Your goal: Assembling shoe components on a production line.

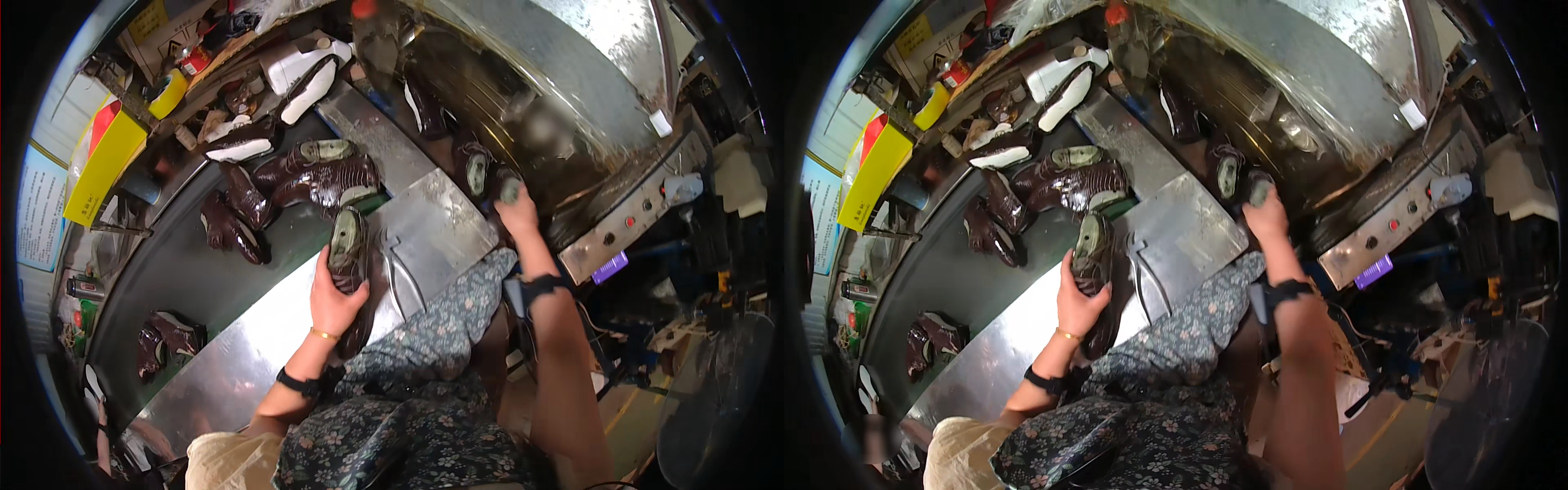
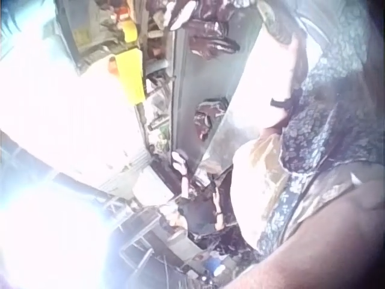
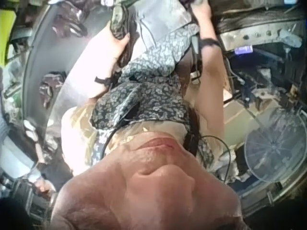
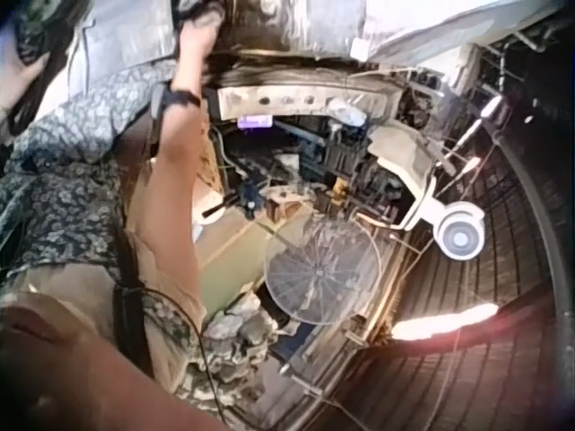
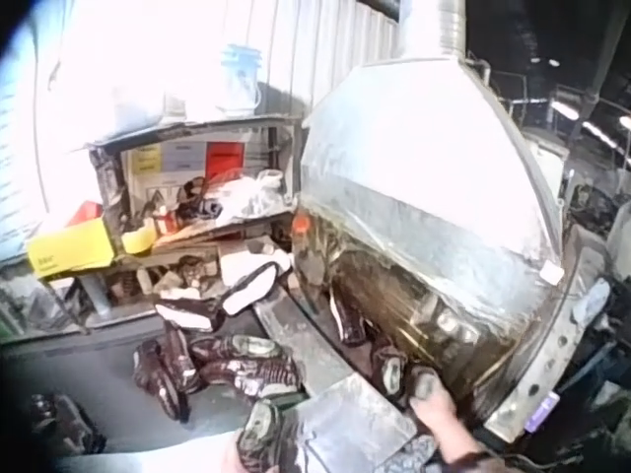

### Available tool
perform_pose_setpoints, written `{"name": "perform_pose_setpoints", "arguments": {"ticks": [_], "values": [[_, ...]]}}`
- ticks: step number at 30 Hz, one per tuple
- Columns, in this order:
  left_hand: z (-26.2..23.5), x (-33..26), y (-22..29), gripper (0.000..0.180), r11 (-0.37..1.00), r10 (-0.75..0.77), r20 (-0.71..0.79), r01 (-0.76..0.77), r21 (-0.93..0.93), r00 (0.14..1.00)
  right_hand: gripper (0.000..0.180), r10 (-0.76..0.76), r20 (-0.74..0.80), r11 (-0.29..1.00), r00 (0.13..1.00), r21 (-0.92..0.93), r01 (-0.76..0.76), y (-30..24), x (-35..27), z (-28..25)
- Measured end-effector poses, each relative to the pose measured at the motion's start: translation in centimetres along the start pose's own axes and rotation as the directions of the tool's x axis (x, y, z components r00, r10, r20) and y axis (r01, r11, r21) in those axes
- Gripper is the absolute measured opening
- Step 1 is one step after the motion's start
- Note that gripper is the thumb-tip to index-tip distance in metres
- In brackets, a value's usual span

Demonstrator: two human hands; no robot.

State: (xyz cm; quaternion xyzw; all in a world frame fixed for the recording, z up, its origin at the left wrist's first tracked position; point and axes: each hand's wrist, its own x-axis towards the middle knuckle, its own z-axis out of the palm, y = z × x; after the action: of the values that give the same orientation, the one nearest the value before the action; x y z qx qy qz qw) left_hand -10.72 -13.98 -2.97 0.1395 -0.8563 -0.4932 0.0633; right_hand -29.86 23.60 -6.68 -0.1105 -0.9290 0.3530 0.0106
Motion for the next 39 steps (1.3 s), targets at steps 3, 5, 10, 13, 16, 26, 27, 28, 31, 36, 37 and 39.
{"name": "perform_pose_setpoints", "arguments": {"ticks": [3,5,10,13,16,26,27,28,31,36,37,39], "values": [[0.1,0.1,-0.4,0.088,0.995,0.062,-0.026,-0.06,0.077,0.998,0.082,0.158,-0.184,0.986,0.97,0.072,-0.147,-2.8,5.8,5.7],[0.3,0.7,-0.7,0.086,0.994,0.059,0.009,-0.058,-0.093,0.998,0.077,-0.112,-0.231,0.921,0.966,0.341,0.189,0.0,7.9,7.4],[-2.7,-0.2,0.8,0.066,0.454,-0.261,0.224,0.324,-0.83,0.939,0.079,-0.466,0.233,0.746,0.853,0.622,0.238,-10.5,-8.4,5.0],[0.4,-2.3,8.3,0.075,0.314,-0.056,0.311,0.312,-0.896,0.949,0.088,-0.44,0.388,0.351,0.81,0.905,-0.242,-13.8,-22.9,0.6],[2.0,-4.3,12.0,0.095,0.458,0.379,0.497,0.308,-0.834,0.78,0.086,-0.123,0.454,0.095,0.882,0.89,-0.445,-13.0,-26.0,-7.9],[4.9,-9.7,10.0,0.044,0.778,0.377,0.794,0.302,-0.551,0.477,0.067,-0.423,-0.523,0.846,0.74,-0.521,0.116,-4.1,-35.5,-25.6],[5.6,-9.7,11.7,0.049,0.771,0.395,0.76,0.264,-0.58,0.516,0.067,-0.425,-0.508,0.846,0.749,-0.516,0.13,-4.4,-36.3,-24.7],[6.4,-9.3,13.1,0.058,0.744,0.456,0.711,0.209,-0.635,0.536,0.066,-0.441,-0.483,0.844,0.756,-0.51,0.166,-5.0,-37.1,-23.2],[8.1,-8.2,15.8,0.089,0.687,0.529,0.571,0.078,-0.722,0.628,0.063,-0.457,-0.366,0.856,0.811,-0.427,0.291,-6.3,-39.4,-17.0],[9.7,-6.4,8.9,0.064,0.763,0.191,0.611,0.275,-0.585,0.768,0.063,-0.418,-0.093,0.872,0.904,0.236,0.428,-3.6,-38.8,-8.0],[9.4,-6.2,7.2,0.058,0.75,0.213,0.65,0.304,-0.587,0.73,0.055,-0.127,0.057,0.773,0.99,0.631,0.063,-0.8,-37.2,-5.5],[9.1,-6.9,6.2,0.059,0.738,0.176,0.673,0.356,-0.574,0.719,0.061,0.251,0.242,0.594,0.937,0.726,-0.347,1.9,-32.3,-2.5]]}}
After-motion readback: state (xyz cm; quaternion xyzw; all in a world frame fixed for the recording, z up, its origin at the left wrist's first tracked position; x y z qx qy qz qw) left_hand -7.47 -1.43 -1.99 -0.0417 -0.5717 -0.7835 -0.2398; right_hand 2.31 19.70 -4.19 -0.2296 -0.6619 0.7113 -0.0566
